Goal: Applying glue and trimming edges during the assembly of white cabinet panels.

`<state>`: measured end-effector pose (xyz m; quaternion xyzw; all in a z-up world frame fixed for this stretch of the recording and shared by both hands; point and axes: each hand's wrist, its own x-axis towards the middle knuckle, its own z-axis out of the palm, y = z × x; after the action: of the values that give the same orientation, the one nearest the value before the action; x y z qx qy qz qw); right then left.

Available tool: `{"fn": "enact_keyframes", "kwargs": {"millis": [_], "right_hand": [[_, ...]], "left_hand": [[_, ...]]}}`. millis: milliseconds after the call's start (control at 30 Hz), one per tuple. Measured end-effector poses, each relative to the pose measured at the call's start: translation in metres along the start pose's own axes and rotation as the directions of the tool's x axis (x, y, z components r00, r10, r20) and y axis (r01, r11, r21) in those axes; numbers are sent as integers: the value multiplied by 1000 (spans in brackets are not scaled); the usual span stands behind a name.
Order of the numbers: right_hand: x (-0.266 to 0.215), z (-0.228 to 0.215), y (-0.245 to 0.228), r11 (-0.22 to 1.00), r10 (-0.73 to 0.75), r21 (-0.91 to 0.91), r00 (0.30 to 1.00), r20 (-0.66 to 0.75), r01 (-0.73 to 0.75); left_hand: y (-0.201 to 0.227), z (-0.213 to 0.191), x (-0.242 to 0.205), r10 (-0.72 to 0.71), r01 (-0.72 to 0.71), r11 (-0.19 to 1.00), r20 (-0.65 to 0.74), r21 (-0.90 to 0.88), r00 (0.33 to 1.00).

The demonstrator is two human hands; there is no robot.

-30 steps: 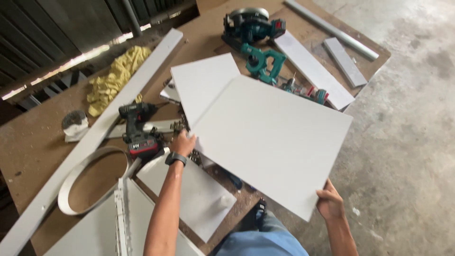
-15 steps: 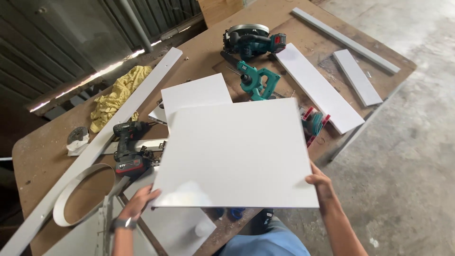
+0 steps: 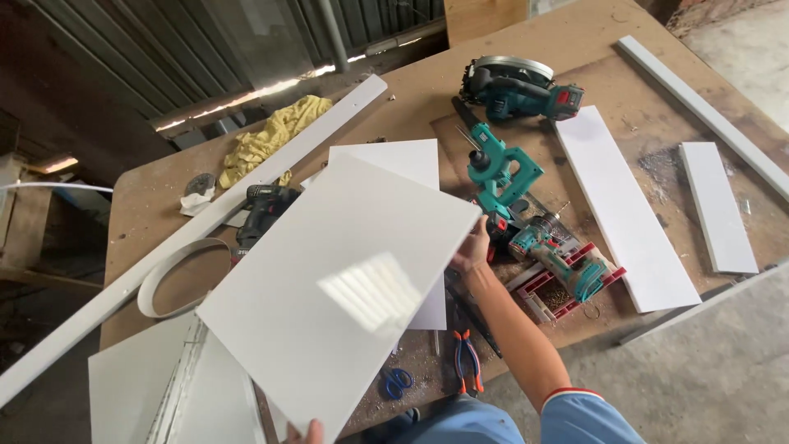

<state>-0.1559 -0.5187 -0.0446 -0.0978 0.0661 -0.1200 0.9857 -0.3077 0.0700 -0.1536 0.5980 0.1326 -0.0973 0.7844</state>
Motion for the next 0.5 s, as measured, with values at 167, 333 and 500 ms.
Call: {"fn": "enact_keyframes", "kwargs": {"millis": [167, 333, 500], "right_hand": [[28, 9, 15, 949, 110, 300, 993, -33, -95], [79, -1, 14, 999, 42, 21, 989, -142, -39], [97, -7, 17, 760, -285, -633, 951, -123, 145]], "left_hand": [[85, 218, -63, 155, -194, 950, -172, -246, 973], [85, 284, -78, 230, -251, 941, -117, -225, 966], [42, 315, -67, 106, -100, 984, 39, -146, 994]]}}
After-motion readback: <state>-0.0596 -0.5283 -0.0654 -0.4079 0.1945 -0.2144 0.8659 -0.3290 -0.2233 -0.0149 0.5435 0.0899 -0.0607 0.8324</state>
